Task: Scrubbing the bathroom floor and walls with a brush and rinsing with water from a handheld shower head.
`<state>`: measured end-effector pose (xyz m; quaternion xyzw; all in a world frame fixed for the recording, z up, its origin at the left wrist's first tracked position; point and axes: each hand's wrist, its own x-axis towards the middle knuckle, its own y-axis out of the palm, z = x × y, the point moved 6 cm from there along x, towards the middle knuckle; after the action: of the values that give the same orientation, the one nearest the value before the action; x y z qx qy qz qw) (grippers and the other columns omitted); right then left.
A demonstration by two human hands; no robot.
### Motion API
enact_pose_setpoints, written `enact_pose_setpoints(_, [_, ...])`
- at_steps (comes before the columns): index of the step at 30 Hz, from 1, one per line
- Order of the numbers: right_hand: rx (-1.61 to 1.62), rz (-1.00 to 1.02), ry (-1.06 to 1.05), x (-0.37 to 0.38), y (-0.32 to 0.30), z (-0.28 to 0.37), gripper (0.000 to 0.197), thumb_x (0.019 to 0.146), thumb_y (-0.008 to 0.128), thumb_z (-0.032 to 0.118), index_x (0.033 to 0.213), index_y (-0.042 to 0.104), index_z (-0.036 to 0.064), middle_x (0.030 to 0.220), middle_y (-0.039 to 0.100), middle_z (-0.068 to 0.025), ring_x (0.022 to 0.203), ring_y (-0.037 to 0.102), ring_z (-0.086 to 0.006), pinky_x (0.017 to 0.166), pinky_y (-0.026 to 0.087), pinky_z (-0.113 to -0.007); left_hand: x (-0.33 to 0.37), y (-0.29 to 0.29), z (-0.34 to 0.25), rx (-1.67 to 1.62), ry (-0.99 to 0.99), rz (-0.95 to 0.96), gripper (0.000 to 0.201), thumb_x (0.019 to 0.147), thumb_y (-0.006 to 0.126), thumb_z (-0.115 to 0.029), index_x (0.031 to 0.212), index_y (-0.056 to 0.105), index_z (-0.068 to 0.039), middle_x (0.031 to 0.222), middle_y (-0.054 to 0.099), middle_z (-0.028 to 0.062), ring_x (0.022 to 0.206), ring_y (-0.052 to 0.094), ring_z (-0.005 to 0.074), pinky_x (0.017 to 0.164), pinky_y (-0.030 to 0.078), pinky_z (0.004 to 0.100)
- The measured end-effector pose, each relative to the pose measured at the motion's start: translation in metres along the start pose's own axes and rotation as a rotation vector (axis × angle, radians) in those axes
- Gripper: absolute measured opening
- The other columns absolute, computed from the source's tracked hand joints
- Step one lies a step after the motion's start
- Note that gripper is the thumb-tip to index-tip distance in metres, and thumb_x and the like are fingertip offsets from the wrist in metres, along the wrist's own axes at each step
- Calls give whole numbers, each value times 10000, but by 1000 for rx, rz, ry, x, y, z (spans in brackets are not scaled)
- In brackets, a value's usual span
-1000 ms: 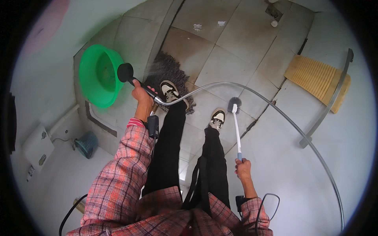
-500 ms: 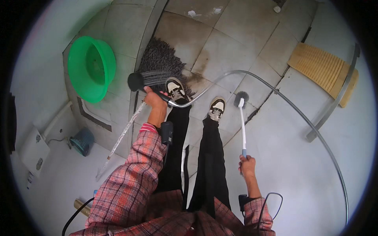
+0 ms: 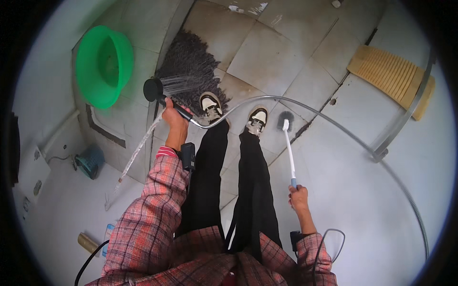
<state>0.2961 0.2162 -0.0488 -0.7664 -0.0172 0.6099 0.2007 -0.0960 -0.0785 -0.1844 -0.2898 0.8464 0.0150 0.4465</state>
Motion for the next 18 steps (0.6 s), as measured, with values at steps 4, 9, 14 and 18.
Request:
enact_pose_setpoints(4, [30, 30, -28, 1, -4, 1, 234, 814, 560, 182, 776, 529, -47, 563, 484, -68, 366, 431, -135, 323, 346, -277, -10, 6, -17, -2, -22, -13, 483, 838, 497, -488, 760, 434, -16, 561, 448, 99, 416, 466, 225, 366, 388, 371])
enact_pose_setpoints(9, [38, -3, -62, -4, -5, 28, 215, 819, 565, 191, 757, 526, -11, 537, 475, -49, 345, 418, -129, 310, 314, -275, 6, 22, -50, 23, 77, -45, 488, 867, 451, -481, 757, 433, -5, 565, 451, 99, 417, 458, 216, 366, 386, 357])
enact_pose_setpoints(14, [90, -11, -42, -13, 0, 33, 218, 825, 557, 190, 748, 522, -10, 535, 472, -49, 345, 419, -130, 305, 320, -280, 3, 36, -79, 56, 218, -209, 466, 886, 446, -435, 731, 440, 5, 555, 461, 106, 411, 442, 200, 366, 380, 325])
enact_pose_setpoints(18, [156, 44, -69, -2, 8, 35, 218, 829, 555, 197, 743, 515, 0, 524, 475, -50, 335, 424, -134, 304, 316, -289, -10, 43, -96, -7, 168, -121, 496, 873, 441, -476, 730, 439, -1, 550, 463, 110, 415, 449, 211, 370, 374, 340])
